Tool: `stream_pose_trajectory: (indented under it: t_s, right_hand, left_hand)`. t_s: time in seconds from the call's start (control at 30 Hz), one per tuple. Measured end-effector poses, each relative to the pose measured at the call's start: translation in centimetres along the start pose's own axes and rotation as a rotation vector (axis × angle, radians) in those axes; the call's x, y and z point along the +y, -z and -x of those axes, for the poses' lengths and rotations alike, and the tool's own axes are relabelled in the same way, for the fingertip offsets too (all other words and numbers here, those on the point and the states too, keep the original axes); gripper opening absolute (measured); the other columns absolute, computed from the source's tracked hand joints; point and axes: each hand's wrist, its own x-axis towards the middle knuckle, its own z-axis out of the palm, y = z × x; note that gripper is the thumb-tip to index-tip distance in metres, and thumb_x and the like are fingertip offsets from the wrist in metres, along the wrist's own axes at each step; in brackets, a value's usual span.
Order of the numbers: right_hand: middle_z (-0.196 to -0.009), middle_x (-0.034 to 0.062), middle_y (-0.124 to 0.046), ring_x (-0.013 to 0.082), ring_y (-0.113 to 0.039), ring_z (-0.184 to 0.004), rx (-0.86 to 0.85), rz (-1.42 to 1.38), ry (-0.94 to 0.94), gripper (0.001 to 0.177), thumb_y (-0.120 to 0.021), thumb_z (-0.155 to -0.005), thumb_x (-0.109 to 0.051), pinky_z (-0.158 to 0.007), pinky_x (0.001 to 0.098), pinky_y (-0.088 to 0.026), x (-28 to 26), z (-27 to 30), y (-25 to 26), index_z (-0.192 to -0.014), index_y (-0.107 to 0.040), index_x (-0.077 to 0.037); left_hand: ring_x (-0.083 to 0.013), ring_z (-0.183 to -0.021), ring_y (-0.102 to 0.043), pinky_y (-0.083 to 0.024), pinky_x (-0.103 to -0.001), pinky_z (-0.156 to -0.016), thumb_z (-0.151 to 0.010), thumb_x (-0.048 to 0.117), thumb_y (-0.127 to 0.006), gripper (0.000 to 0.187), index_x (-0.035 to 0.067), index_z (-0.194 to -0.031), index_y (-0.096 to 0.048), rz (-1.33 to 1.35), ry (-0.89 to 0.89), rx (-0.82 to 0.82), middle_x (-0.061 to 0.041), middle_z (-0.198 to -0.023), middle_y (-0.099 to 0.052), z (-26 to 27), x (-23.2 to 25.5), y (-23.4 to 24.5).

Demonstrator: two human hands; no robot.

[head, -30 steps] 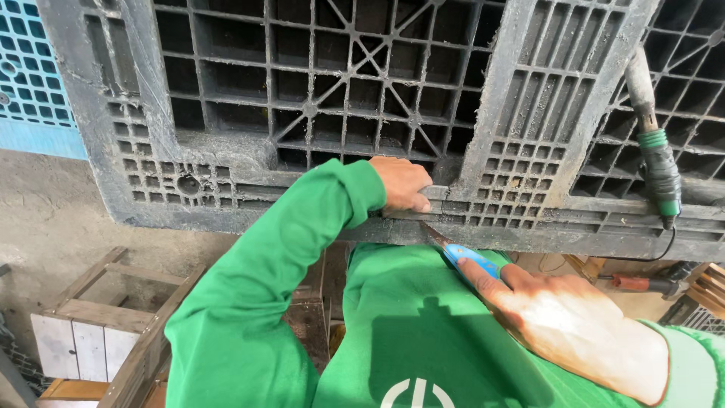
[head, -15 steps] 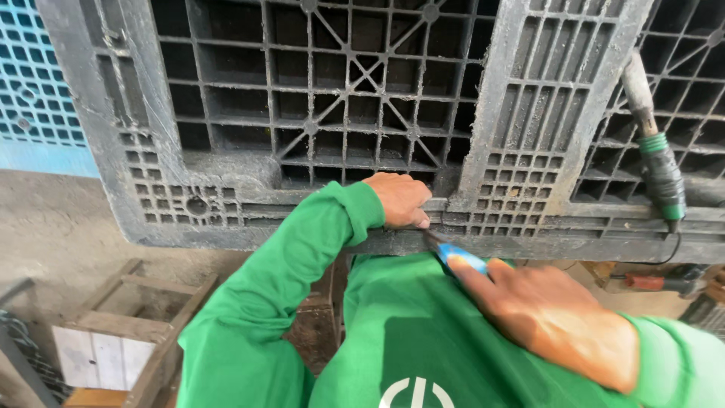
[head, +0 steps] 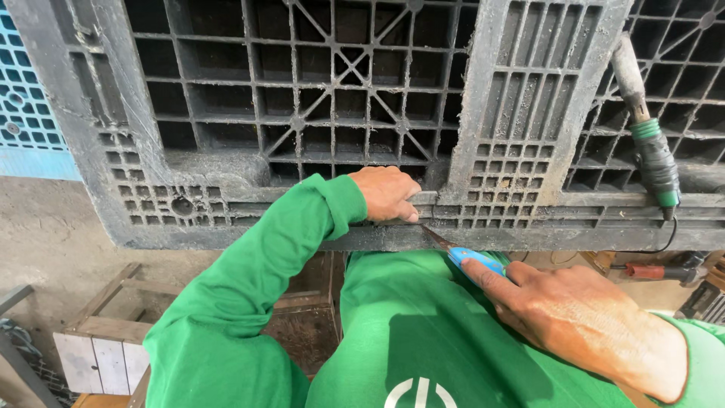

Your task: The person cuts a plastic strip using a hand saw and then uses a soldering iron to melt and fuse the plastic strip onto a large crate.

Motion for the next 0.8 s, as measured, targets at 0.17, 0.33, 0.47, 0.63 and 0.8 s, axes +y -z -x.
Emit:
stream_pose_trajectory:
  t_s: [0.17, 0.33, 0.47, 0.63, 0.8]
  right_hand:
    - [-0.097, 0.0043, -0.062, 0.0279, -0.070, -0.071, 0.161, 0.002, 0.108, 0.084, -0.054, -0.088, -0.031, -0.060, 0.0419, -0.055, 0.1, 0.3, -1.2, -0.163, -0.020, -0.021]
    - [-0.098, 0.0067, -0.061, 0.0278, -0.070, -0.073, 0.227, 0.158, 0.064, 0.077, -0.049, -0.091, -0.018, -0.059, 0.0424, -0.056, -0.7, -1.4, -3.2, -0.164, -0.022, -0.021]
    - [-0.093, 0.0076, -0.061, 0.0278, -0.069, -0.067, 0.397, 0.167, 0.126, 0.079, -0.052, -0.083, -0.011, -0.054, 0.0416, -0.056, -0.4, -3.0, -4.4, -0.159, -0.028, -0.014]
    - [-0.095, 0.0055, -0.057, 0.0211, -0.068, -0.068, -0.005, 0.196, -0.034, 0.081, -0.045, -0.093, -0.008, -0.059, 0.0384, -0.057, 0.7, 0.6, -5.3, -0.164, -0.010, -0.028]
    - [-0.093, 0.0048, -0.060, 0.0253, -0.068, -0.065, 0.135, 0.071, 0.069, 0.081, -0.050, -0.091, -0.016, -0.058, 0.0396, -0.055, 1.2, -0.1, -3.3, -0.165, -0.019, -0.025]
  left_hand:
    - [-0.0383, -0.095, -0.069, -0.051, -0.050, -0.083, -0.086, 0.044, -0.071, 0.040, 0.006, -0.100, -0.070, 0.024, 0.020, -0.023, -0.018, -0.095, -0.072, 0.3, 0.3, 0.2]
    - [-0.0328, -0.087, -0.075, -0.056, -0.046, -0.079, -0.079, 0.044, -0.073, 0.039, 0.011, -0.101, -0.072, 0.363, -0.126, -0.159, -0.012, -0.093, -0.076, -0.3, 0.1, 0.9]
    - [-0.0342, -0.092, -0.071, -0.051, -0.050, -0.078, -0.086, 0.051, -0.069, 0.045, 0.008, -0.100, -0.071, 0.255, -0.029, -0.027, -0.014, -0.092, -0.074, 0.5, 0.5, 0.8]
    - [-0.0355, -0.094, -0.070, -0.051, -0.051, -0.080, -0.090, 0.049, -0.061, 0.043, 0.015, -0.117, -0.067, 0.190, -0.008, 0.004, -0.014, -0.097, -0.073, 0.8, 0.0, 0.9]
    - [-0.0415, -0.098, -0.065, -0.048, -0.056, -0.077, -0.094, 0.043, -0.063, 0.040, 0.008, -0.113, -0.061, 0.061, -0.163, 0.270, -0.016, -0.100, -0.071, 0.8, 1.3, 2.2]
